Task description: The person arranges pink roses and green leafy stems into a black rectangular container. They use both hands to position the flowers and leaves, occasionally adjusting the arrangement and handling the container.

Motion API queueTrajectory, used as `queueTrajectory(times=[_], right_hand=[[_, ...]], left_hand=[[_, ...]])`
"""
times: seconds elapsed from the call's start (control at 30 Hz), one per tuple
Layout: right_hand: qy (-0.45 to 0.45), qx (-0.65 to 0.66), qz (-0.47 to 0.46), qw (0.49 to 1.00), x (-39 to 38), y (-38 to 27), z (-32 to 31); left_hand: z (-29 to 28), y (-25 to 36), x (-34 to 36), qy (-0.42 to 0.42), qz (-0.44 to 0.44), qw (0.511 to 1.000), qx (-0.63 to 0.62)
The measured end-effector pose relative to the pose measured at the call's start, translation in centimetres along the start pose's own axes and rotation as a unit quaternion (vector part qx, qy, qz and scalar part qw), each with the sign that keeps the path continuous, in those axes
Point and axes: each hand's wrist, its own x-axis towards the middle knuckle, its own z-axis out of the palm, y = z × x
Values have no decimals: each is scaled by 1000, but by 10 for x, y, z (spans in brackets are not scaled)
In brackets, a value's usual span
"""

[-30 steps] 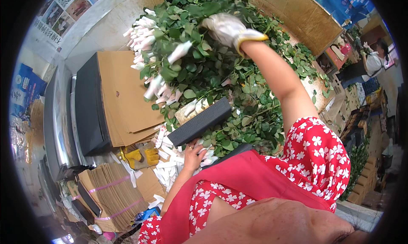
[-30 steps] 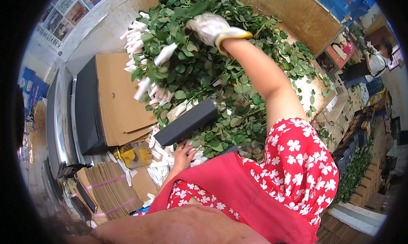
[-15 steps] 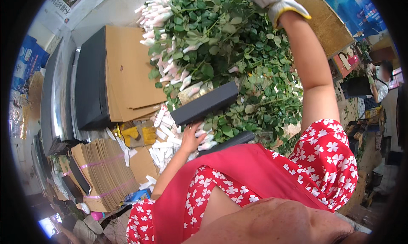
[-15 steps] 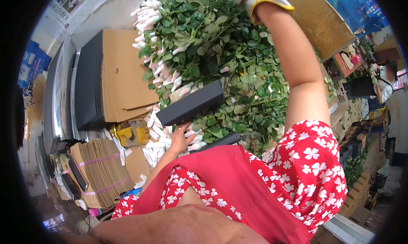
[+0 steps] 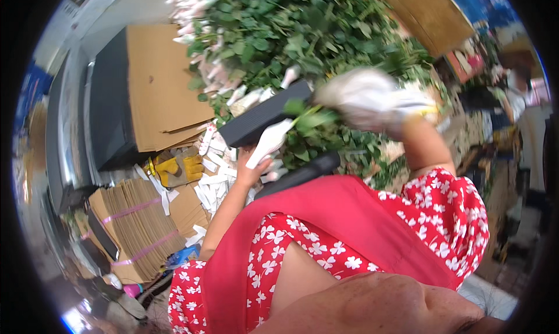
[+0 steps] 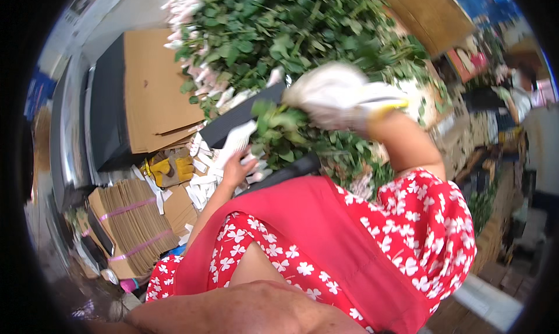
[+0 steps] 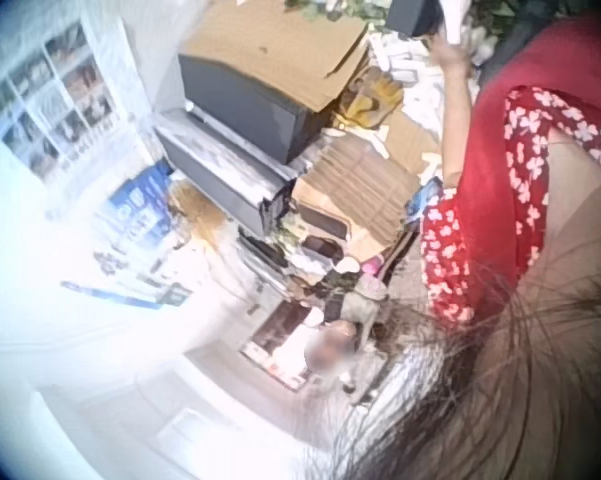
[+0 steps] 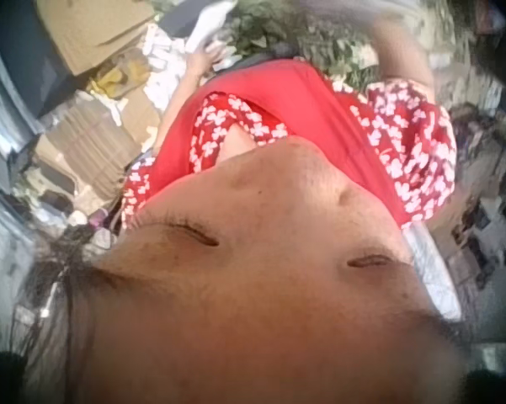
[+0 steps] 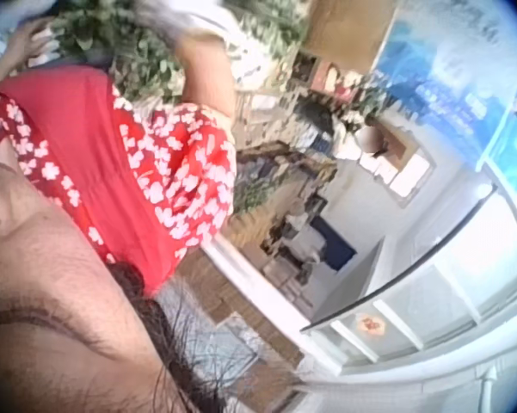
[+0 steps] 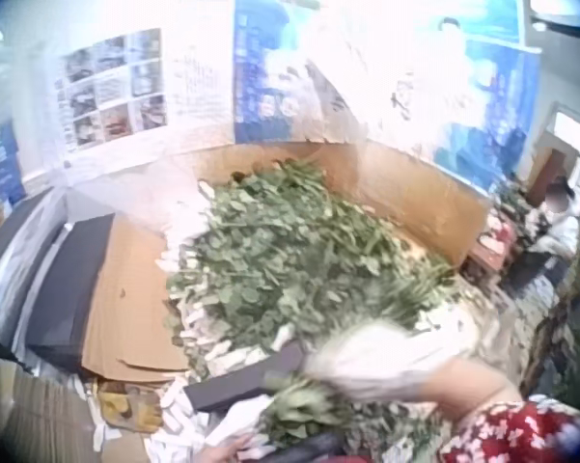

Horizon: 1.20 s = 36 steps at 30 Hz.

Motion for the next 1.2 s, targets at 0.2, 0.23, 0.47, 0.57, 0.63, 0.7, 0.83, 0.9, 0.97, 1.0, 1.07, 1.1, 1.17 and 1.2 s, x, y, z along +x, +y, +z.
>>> queueTrajectory(times=[0.2,0.23,0.47,0.57,0.63,0.7,0.83,0.9,0.97,1.0,1.07,1.1,1.17,1.2], right_hand=[[106,129,-41,985,9,-9,107],[116,143,-83,979,15,-14,98],[-200,67,-25,977,78,-10,188],[-81,134,-91,984,59,-16,106],[-159,165,-146,963,65,-5,89],[-121,106,-188,969,65,-5,116],[-136,66,-205,967,51,-1,240],[-128,25,-196,972,51,-1,250],[-186,50,-177,965,59,-12,243],[-189,41,-166,967,57,-13,243],[-181,48,-165,968,60,-9,247],[-185,46,-152,970,60,-8,249],[-195,37,-138,970,60,-15,243],[-196,38,-141,970,63,-14,247]], left_hand=[[-3,-4,5,43,100,994,8],[-6,4,6,46,120,991,22],[-8,4,11,45,109,992,33],[1,-17,5,-3,44,999,25],[-4,-3,0,31,66,997,24],[-11,1,4,39,140,988,57],[-5,4,5,78,133,986,67],[-4,10,2,41,93,992,71],[-6,23,-10,25,-29,997,67],[-9,37,-13,72,-57,995,35],[-9,49,-12,44,-168,984,-49],[-8,50,-11,27,-221,971,-90],[16,36,-12,117,-208,967,-89],[17,37,-12,143,-215,963,-81]])
